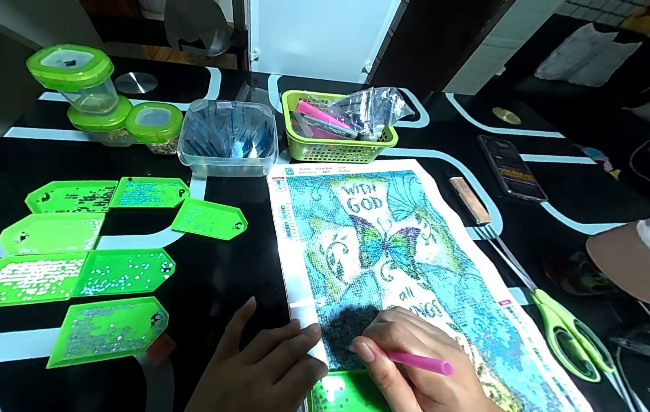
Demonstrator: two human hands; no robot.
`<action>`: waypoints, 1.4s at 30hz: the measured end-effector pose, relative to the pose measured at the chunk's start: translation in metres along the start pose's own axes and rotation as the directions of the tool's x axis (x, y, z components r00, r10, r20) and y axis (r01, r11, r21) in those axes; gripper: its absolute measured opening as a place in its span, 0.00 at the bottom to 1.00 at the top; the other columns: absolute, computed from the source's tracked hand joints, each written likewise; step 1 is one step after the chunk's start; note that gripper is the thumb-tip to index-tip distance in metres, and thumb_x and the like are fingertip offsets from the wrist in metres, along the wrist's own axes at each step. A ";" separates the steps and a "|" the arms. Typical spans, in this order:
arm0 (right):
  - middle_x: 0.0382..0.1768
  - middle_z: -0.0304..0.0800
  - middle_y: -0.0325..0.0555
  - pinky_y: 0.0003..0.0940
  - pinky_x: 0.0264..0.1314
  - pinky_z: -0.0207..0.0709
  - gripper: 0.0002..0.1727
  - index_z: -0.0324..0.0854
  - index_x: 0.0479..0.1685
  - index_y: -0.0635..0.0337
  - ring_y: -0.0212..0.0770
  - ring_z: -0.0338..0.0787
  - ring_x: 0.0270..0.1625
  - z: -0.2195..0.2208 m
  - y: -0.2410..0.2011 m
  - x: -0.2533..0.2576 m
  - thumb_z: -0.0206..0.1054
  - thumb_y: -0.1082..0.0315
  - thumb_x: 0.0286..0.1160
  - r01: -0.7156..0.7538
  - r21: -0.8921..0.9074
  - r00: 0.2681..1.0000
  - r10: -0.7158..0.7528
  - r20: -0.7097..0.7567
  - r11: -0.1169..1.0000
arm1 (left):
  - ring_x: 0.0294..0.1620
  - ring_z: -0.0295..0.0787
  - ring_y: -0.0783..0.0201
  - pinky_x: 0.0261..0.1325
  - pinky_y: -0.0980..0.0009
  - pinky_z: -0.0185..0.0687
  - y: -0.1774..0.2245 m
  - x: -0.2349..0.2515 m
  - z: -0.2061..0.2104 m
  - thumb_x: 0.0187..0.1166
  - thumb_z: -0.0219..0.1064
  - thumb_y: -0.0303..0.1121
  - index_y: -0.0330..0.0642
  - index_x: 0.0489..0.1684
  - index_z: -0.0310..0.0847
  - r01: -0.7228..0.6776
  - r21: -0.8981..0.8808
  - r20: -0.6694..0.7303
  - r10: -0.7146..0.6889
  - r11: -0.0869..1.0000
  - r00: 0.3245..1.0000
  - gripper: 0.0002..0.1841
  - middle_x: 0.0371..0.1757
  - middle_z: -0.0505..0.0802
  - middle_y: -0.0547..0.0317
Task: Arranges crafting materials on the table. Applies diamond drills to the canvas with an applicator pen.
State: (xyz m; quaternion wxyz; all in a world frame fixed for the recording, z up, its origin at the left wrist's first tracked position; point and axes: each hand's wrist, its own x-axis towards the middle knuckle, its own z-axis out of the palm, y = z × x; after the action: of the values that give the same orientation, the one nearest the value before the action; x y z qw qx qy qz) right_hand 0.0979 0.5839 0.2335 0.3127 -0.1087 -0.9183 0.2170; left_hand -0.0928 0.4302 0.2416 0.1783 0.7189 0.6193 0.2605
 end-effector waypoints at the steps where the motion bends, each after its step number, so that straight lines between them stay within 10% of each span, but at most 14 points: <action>1: 0.27 0.80 0.42 0.23 0.39 0.74 0.17 0.77 0.37 0.56 0.34 0.82 0.33 0.000 0.001 0.000 0.51 0.58 0.94 -0.021 0.052 1.000 0.021 -0.001 0.998 | 0.77 0.83 0.53 0.85 0.31 0.44 0.000 0.000 0.000 0.75 0.71 0.53 0.47 0.56 0.90 0.001 -0.002 0.000 -0.001 1.000 1.000 0.21 0.74 0.89 0.57; 6: 0.32 0.80 0.39 0.17 0.40 0.77 0.15 0.76 0.42 0.56 0.24 0.82 0.34 -0.003 0.009 -0.003 0.52 0.57 0.95 -0.103 0.336 0.989 0.132 -0.065 0.936 | 0.78 0.82 0.52 0.84 0.31 0.43 0.001 0.001 -0.001 0.75 0.72 0.52 0.47 0.57 0.90 0.006 -0.004 0.016 -0.006 1.000 1.000 0.21 0.74 0.89 0.57; 27: 0.27 0.80 0.42 0.21 0.41 0.75 0.17 0.77 0.36 0.55 0.35 0.83 0.35 0.001 0.002 -0.001 0.51 0.58 0.94 0.014 0.027 1.000 -0.014 -0.003 1.000 | 0.78 0.82 0.53 0.85 0.31 0.43 0.001 0.000 -0.001 0.76 0.71 0.52 0.47 0.56 0.90 0.008 -0.010 0.004 -0.008 1.000 1.000 0.21 0.74 0.89 0.57; 33: 0.32 0.87 0.33 0.16 0.37 0.82 0.14 0.82 0.44 0.53 0.20 0.86 0.34 -0.008 0.010 0.002 0.55 0.58 0.94 -0.220 0.528 0.957 0.285 -0.046 0.821 | 0.78 0.82 0.51 0.84 0.30 0.43 0.000 0.001 -0.002 0.75 0.71 0.53 0.47 0.57 0.90 0.010 -0.011 0.022 -0.010 1.000 1.000 0.22 0.74 0.89 0.56; 42: 0.28 0.90 0.24 0.17 0.34 0.83 0.19 0.90 0.40 0.38 0.21 0.88 0.29 -0.081 0.018 0.009 0.54 0.48 0.90 -0.218 0.735 0.808 0.541 -0.234 0.642 | 0.79 0.81 0.51 0.86 0.31 0.41 0.001 0.001 -0.005 0.76 0.71 0.53 0.47 0.58 0.90 0.015 -0.017 0.047 -0.014 1.000 0.999 0.23 0.75 0.88 0.56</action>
State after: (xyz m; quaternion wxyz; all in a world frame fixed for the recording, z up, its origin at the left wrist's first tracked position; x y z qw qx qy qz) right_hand 0.1421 0.6295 0.2874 0.4717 -0.2284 -0.6347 0.5679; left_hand -0.0953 0.4308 0.2466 0.2011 0.7187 0.6179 0.2477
